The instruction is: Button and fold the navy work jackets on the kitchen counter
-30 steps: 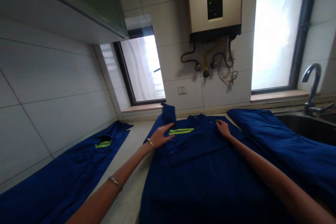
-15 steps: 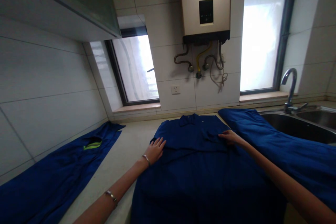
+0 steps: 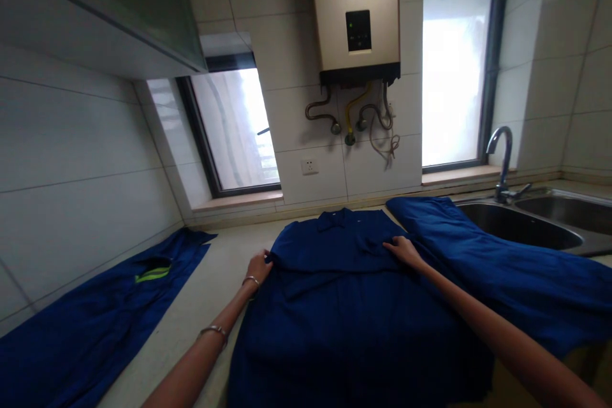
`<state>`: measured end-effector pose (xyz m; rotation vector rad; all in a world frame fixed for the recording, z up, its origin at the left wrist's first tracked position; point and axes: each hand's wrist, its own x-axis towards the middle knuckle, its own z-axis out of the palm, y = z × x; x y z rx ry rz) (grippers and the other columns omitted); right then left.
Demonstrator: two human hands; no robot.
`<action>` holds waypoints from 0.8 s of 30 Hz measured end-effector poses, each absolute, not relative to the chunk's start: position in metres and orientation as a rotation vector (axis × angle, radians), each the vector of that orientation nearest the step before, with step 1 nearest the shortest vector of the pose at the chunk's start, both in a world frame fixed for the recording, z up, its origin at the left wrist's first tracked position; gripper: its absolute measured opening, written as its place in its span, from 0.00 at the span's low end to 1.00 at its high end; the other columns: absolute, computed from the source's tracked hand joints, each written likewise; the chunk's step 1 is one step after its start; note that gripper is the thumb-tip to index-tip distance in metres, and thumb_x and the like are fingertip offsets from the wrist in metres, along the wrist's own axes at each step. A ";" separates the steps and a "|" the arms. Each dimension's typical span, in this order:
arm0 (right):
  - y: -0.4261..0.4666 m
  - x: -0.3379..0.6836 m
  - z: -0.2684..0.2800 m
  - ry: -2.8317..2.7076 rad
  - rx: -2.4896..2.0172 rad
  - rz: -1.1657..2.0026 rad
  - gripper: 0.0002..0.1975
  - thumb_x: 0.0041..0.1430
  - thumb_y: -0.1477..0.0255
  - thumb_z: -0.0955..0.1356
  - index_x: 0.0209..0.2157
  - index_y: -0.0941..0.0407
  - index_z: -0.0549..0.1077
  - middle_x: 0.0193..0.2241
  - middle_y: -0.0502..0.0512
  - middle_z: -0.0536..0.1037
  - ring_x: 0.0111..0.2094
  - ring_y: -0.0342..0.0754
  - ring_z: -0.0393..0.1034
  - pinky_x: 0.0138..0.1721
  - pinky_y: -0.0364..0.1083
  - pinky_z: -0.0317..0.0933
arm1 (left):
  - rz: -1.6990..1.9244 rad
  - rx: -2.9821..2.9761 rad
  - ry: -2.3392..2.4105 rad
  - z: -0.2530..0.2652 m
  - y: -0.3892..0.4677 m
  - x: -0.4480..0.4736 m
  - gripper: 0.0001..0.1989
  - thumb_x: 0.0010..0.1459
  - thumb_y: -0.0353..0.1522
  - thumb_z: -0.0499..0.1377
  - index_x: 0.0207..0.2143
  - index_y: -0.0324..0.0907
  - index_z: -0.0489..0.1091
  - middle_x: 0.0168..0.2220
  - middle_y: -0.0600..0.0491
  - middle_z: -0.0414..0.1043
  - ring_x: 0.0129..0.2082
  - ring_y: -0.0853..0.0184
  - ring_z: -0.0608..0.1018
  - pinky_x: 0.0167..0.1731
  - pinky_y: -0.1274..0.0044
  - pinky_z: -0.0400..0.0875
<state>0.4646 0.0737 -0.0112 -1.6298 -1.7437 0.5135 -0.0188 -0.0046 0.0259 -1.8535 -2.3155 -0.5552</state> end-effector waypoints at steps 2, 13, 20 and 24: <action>0.075 0.472 -0.009 -1.697 -1.611 0.572 0.18 0.50 0.59 0.68 0.18 0.57 0.63 0.13 0.46 0.64 0.17 0.39 0.61 0.17 0.37 0.49 | -0.512 -1.834 -2.341 0.029 -0.008 -0.022 0.09 0.52 0.29 0.53 0.36 0.39 0.67 0.35 0.47 0.73 0.41 0.61 0.74 0.38 0.77 0.65; 0.064 0.526 -0.018 -1.608 -1.701 0.718 0.17 0.53 0.59 0.66 0.31 0.61 0.72 0.24 0.59 0.76 0.28 0.52 0.72 0.27 0.43 0.62 | -0.141 -1.993 -2.048 0.026 -0.027 -0.006 0.17 0.53 0.21 0.47 0.45 0.40 0.63 0.45 0.44 0.65 0.45 0.61 0.70 0.40 0.74 0.66; 0.048 0.504 -0.015 -1.876 -1.852 0.191 0.21 0.63 0.68 0.57 0.56 0.60 0.54 0.42 0.68 0.73 0.42 0.59 0.71 0.40 0.50 0.59 | 0.185 -2.070 -1.835 0.028 -0.030 -0.013 0.19 0.58 0.20 0.41 0.45 0.37 0.65 0.45 0.40 0.65 0.45 0.57 0.70 0.38 0.69 0.70; 0.035 0.503 -0.013 -2.031 -1.877 0.112 0.17 0.63 0.72 0.56 0.52 0.58 0.59 0.42 0.67 0.72 0.41 0.57 0.71 0.39 0.49 0.60 | 0.197 -2.044 -1.898 0.026 -0.030 -0.018 0.18 0.58 0.19 0.43 0.45 0.38 0.66 0.44 0.41 0.66 0.45 0.59 0.71 0.42 0.68 0.68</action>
